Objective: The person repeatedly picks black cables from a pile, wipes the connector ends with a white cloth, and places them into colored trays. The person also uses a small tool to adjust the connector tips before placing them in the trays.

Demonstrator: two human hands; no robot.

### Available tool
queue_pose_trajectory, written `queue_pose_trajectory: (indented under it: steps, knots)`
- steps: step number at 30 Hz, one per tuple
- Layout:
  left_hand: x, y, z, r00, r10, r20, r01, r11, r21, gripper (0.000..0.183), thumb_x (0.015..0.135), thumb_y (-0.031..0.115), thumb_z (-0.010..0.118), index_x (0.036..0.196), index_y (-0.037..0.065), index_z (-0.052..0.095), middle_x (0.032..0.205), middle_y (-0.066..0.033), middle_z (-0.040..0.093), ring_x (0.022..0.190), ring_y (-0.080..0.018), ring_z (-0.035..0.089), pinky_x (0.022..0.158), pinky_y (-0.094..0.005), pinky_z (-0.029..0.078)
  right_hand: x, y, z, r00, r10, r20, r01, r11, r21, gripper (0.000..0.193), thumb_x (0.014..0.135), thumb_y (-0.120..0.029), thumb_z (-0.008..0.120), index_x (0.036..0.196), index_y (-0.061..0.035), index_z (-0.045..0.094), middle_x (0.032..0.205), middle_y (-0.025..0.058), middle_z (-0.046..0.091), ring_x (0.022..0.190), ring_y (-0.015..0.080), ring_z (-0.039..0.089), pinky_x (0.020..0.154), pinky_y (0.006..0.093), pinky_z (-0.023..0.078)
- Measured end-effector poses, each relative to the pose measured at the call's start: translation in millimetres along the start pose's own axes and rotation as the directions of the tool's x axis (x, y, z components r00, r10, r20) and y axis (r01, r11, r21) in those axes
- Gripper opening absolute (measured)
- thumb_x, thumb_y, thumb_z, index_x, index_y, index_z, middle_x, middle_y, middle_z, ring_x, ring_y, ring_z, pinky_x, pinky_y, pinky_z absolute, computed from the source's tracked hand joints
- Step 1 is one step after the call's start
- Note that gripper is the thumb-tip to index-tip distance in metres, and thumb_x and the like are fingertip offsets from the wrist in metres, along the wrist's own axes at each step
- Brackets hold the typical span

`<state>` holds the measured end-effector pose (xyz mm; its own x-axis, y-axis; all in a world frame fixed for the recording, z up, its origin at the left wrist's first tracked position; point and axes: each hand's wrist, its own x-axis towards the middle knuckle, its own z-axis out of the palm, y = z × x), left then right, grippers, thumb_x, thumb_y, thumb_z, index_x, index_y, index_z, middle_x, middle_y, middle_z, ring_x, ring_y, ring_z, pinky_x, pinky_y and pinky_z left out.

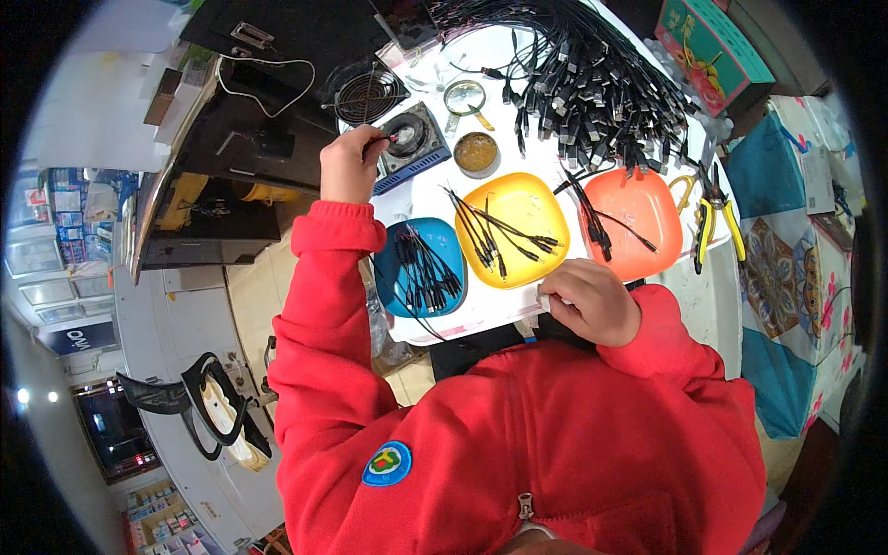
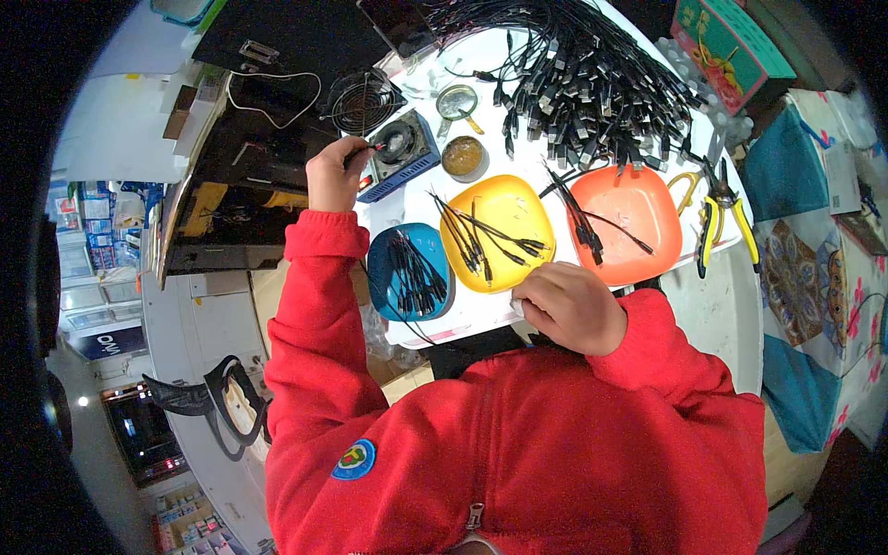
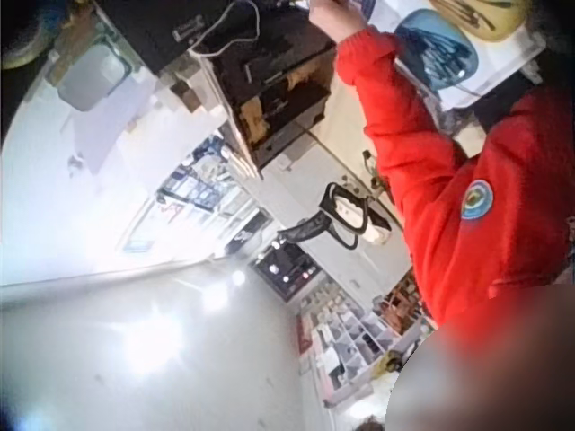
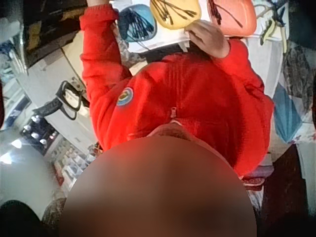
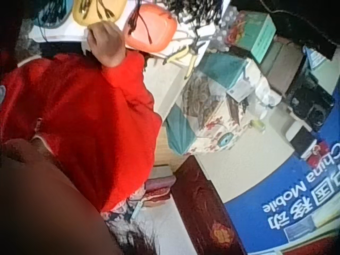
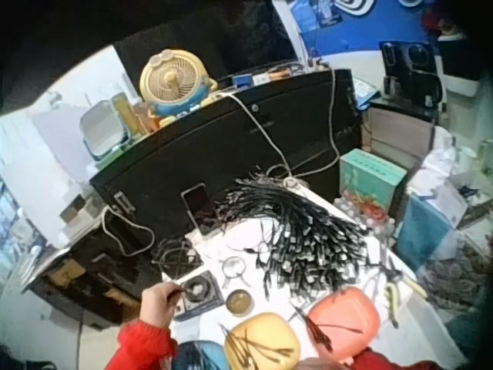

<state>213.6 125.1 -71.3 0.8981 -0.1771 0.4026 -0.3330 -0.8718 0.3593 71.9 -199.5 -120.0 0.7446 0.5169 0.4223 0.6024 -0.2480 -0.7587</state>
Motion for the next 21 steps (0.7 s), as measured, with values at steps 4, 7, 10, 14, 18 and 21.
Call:
queue_pose_trajectory:
  steps: [4,7,10,14,18,21]
  knots:
    - [13.8,-19.7,13.2,0.995,0.077,0.069,-0.083,0.992,0.096,0.012,0.074,0.003,0.07,0.085,0.001,0.067,0.079,-0.0167,0.066,0.072,-0.0312,0.065,0.065,-0.0345,0.051,0.6,0.9,1.3,1.0,0.019,0.011,-0.019,1.0,0.02,0.015,0.073,-0.003,0.065,0.085,-0.0044,0.057,0.077,0.0105,0.058,0.068,0.03,0.057,0.06,0.0385,0.044]
    - [20.5,-28.4,21.0,0.988,0.067,0.135,-0.091,0.979,0.18,0.014,0.071,0.002,0.07,0.085,0.002,0.068,0.079,-0.0161,0.065,0.075,-0.0332,0.064,0.068,-0.0378,0.05,0.5,3.3,0.5,1.0,0.009,-0.003,-0.009,1.0,-0.002,0.015,0.073,-0.002,0.065,0.084,-0.0042,0.057,0.077,0.0105,0.058,0.068,0.03,0.057,0.06,0.0381,0.044]
    - [26.3,-34.5,23.7,0.976,0.082,0.202,-0.127,0.968,0.219,0.016,0.069,0.002,0.071,0.085,0.003,0.069,0.08,-0.0153,0.064,0.076,-0.0339,0.063,0.069,-0.0388,0.05,0.3,6.3,-0.7,1.0,0.012,-0.008,-0.012,1.0,-0.012,0.017,0.071,-0.003,0.066,0.086,-0.004,0.058,0.079,0.01,0.059,0.072,0.0297,0.058,0.064,0.0379,0.048]
    - [31.6,-37.1,25.4,0.963,0.096,0.25,-0.157,0.959,0.237,0.016,0.07,0.001,0.07,0.085,0.003,0.07,0.081,-0.0156,0.062,0.077,-0.0343,0.062,0.069,-0.0391,0.05,0.4,9.2,-0.6,1.0,0.008,0.004,-0.008,1.0,-0.027,0.017,0.072,-0.003,0.067,0.086,-0.0038,0.058,0.08,0.0099,0.06,0.072,0.0292,0.059,0.064,0.0375,0.048]
    - [33.1,-35.4,30.0,0.958,0.069,0.277,-0.15,0.948,0.282,0.014,0.071,0.001,0.069,0.085,0.003,0.07,0.081,-0.0158,0.062,0.078,-0.0345,0.062,0.069,-0.0393,0.05,0.8,11.0,0.1,1.0,-0.005,-0.002,0.005,1.0,-0.025,0.016,0.072,-0.004,0.067,0.086,-0.0041,0.058,0.08,0.0098,0.06,0.072,0.0288,0.059,0.064,0.0373,0.048]
    - [33.0,-34.4,32.7,0.954,0.048,0.294,-0.141,0.942,0.304,0.013,0.071,0.001,0.068,0.084,0.002,0.07,0.082,-0.0158,0.062,0.077,-0.0348,0.062,0.069,-0.0395,0.05,0.6,11.3,-0.3,1.0,-0.006,-0.009,0.006,1.0,-0.027,0.016,0.072,-0.004,0.067,0.086,-0.0043,0.059,0.08,0.0097,0.06,0.072,0.0287,0.059,0.064,0.037,0.048]
